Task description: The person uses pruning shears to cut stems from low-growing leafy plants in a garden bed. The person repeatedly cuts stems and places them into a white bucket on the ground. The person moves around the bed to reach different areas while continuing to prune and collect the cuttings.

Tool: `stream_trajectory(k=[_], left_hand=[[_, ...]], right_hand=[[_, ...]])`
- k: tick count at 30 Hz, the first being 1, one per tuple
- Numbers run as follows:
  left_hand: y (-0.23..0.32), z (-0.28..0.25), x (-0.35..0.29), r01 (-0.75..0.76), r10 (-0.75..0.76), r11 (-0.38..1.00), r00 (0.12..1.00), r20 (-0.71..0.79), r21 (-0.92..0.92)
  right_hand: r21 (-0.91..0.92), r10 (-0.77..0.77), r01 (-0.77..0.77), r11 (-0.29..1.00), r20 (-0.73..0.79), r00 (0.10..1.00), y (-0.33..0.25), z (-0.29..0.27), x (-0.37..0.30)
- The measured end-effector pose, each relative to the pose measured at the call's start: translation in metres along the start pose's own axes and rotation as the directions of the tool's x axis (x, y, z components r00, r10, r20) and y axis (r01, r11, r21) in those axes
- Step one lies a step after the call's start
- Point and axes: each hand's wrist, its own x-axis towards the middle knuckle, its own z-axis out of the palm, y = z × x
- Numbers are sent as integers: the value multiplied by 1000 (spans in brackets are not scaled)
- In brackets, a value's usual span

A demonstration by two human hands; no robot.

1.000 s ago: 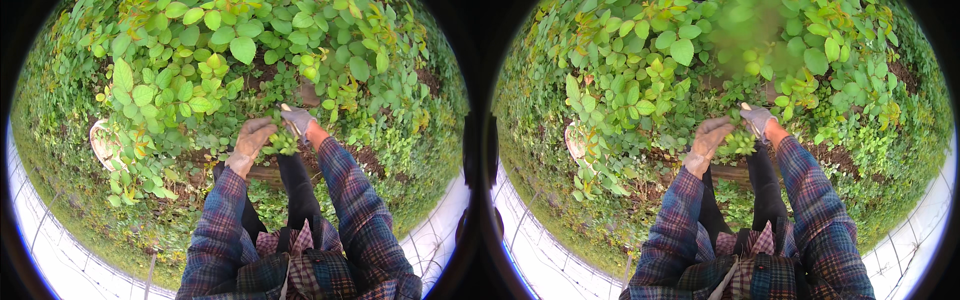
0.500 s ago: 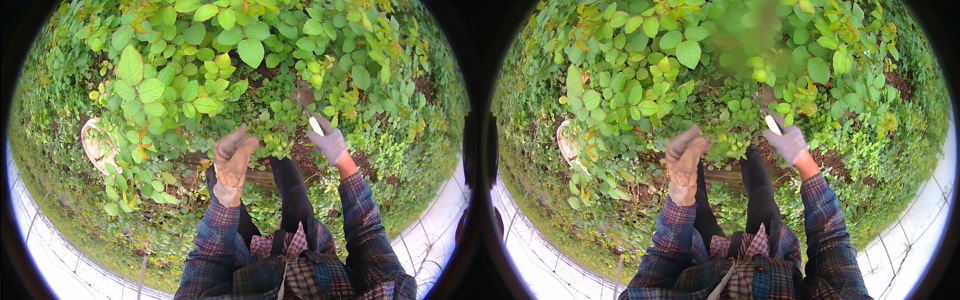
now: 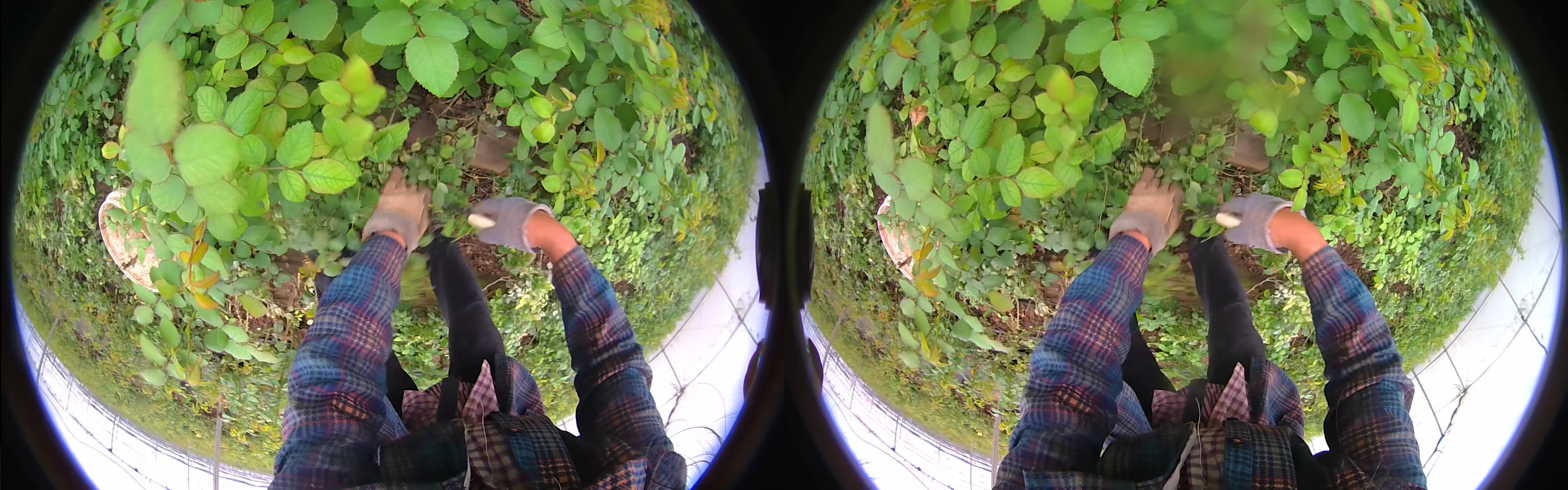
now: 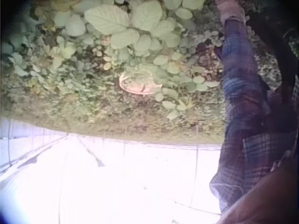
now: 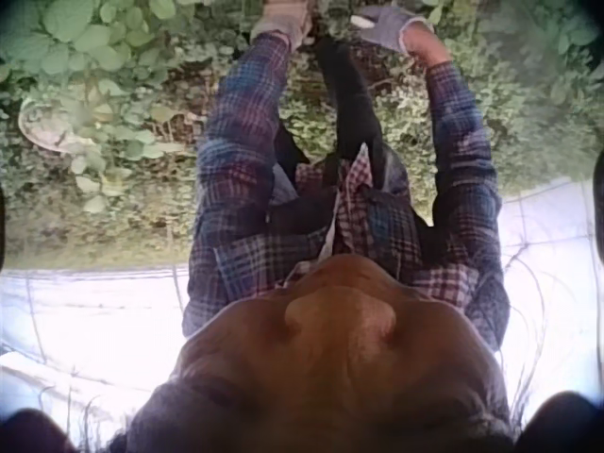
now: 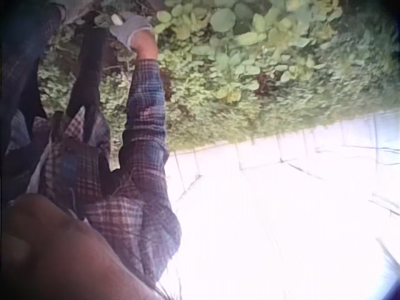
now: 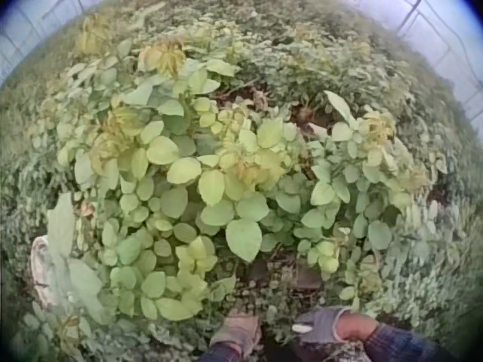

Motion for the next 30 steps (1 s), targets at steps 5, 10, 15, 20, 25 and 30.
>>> stream_trajectory(k=[5, 10, 15, 20, 25, 30], left_hand=[[-12, 30, -42, 367, -225, 913, 819, 527, -180], [-12, 38, -119, 181, -285, 191, 951, 122, -965], [33, 28, -175, -204, -380, 514, 817, -434, -834], [54, 18, -217, -46, -550, 325, 803, -228, -945], [32, 55, -247, 206, -675, 336, 733, -82, -919], [28, 82, -246, 207, -656, 520, 718, -232, -829]], right_hand=[[267, 120, 20, 963, -496, 860, 24, -15, 24], [459, 212, -13, 888, -385, 898, 33, -47, 97], [611, 375, 13, 791, -503, 779, 38, -44, 132], [956, 444, 158, 248, -257, 859, 37, -40, 125], [956, 429, 180, 231, -266, 863, 42, -43, 124], [973, 363, 210, 93, -230, 903, 58, -28, 140]])
